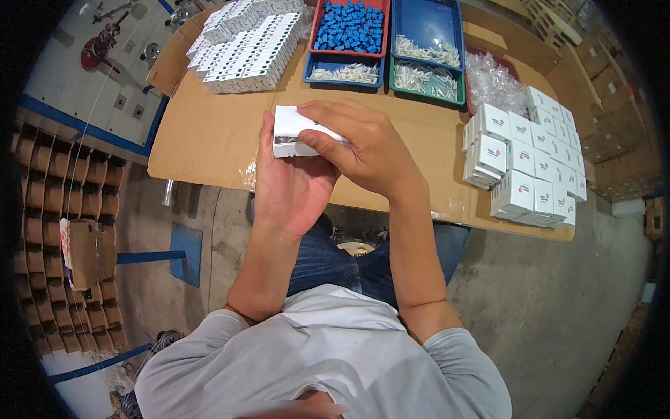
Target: Assembling components into a white plastic housing for a network device and inspecting the final unit.
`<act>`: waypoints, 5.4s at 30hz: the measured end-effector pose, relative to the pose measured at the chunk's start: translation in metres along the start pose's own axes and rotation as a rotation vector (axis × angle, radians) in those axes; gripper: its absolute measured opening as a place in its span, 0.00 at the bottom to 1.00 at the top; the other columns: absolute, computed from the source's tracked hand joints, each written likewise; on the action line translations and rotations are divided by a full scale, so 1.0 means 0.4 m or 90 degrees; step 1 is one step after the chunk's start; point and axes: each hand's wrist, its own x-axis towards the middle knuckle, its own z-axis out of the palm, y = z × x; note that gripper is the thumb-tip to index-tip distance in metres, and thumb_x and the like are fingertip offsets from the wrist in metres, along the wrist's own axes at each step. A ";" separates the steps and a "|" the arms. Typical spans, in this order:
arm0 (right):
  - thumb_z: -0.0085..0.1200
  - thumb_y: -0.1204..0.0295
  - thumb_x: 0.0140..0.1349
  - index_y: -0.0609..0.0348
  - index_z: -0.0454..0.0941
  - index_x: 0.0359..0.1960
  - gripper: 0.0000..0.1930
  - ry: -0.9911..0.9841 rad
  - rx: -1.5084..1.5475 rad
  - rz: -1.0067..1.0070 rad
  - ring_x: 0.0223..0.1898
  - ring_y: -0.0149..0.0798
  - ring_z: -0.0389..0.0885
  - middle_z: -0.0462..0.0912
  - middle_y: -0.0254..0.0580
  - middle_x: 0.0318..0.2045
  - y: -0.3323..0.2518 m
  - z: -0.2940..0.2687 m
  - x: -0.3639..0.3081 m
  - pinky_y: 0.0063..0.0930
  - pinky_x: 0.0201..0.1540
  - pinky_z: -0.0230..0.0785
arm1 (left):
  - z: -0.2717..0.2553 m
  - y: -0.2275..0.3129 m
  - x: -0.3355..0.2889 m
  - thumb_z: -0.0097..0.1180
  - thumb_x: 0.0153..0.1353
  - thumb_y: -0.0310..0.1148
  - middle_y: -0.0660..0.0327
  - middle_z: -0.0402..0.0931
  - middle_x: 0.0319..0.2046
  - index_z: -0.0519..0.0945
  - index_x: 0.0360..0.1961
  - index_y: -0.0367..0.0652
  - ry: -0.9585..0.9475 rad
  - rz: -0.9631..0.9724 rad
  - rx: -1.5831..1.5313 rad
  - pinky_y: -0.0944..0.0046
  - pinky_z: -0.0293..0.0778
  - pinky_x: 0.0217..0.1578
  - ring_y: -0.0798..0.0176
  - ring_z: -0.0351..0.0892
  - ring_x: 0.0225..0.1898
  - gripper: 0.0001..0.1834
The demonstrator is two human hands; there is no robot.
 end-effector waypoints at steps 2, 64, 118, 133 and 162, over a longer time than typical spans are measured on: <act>0.60 0.64 0.67 0.65 0.84 0.48 0.16 0.003 0.013 0.011 0.47 0.53 0.85 0.87 0.51 0.46 0.000 0.002 -0.002 0.39 0.51 0.77 | 0.002 0.000 0.000 0.35 0.77 0.59 0.60 0.75 0.53 0.74 0.57 0.48 0.005 -0.004 -0.035 0.53 0.70 0.59 0.60 0.74 0.56 0.28; 0.42 0.63 0.79 0.68 0.70 0.67 0.24 0.071 0.184 0.258 0.46 0.33 0.81 0.84 0.49 0.46 -0.161 0.198 0.007 0.27 0.51 0.72 | -0.116 0.030 0.024 0.29 0.61 0.78 0.49 0.72 0.54 0.70 0.58 0.33 0.090 0.730 0.614 0.53 0.67 0.61 0.55 0.72 0.56 0.53; 0.58 0.55 0.67 0.56 0.75 0.63 0.27 0.145 -0.493 0.467 0.72 0.54 0.61 0.70 0.52 0.67 0.428 0.136 -0.531 0.53 0.73 0.45 | -0.640 -0.169 0.210 0.66 0.59 0.51 0.45 0.68 0.66 0.66 0.69 0.35 0.172 0.425 1.318 0.42 0.52 0.72 0.43 0.60 0.71 0.44; 0.57 0.71 0.62 0.61 0.75 0.59 0.22 0.333 -0.374 0.438 0.57 0.58 0.78 0.80 0.55 0.54 0.434 0.147 -0.553 0.48 0.60 0.70 | -0.520 -0.336 -0.065 0.64 0.61 0.38 0.49 0.73 0.30 0.73 0.37 0.41 -0.488 0.300 1.228 0.48 0.73 0.39 0.43 0.77 0.35 0.15; 0.52 0.71 0.66 0.65 0.83 0.47 0.13 -0.115 -0.105 0.785 0.37 0.33 0.87 0.89 0.39 0.34 0.876 -0.836 -0.008 0.27 0.40 0.77 | -0.801 -0.423 0.041 0.53 0.69 0.48 0.48 0.82 0.49 0.80 0.56 0.43 -0.307 -0.507 1.160 0.52 0.76 0.52 0.47 0.82 0.50 0.23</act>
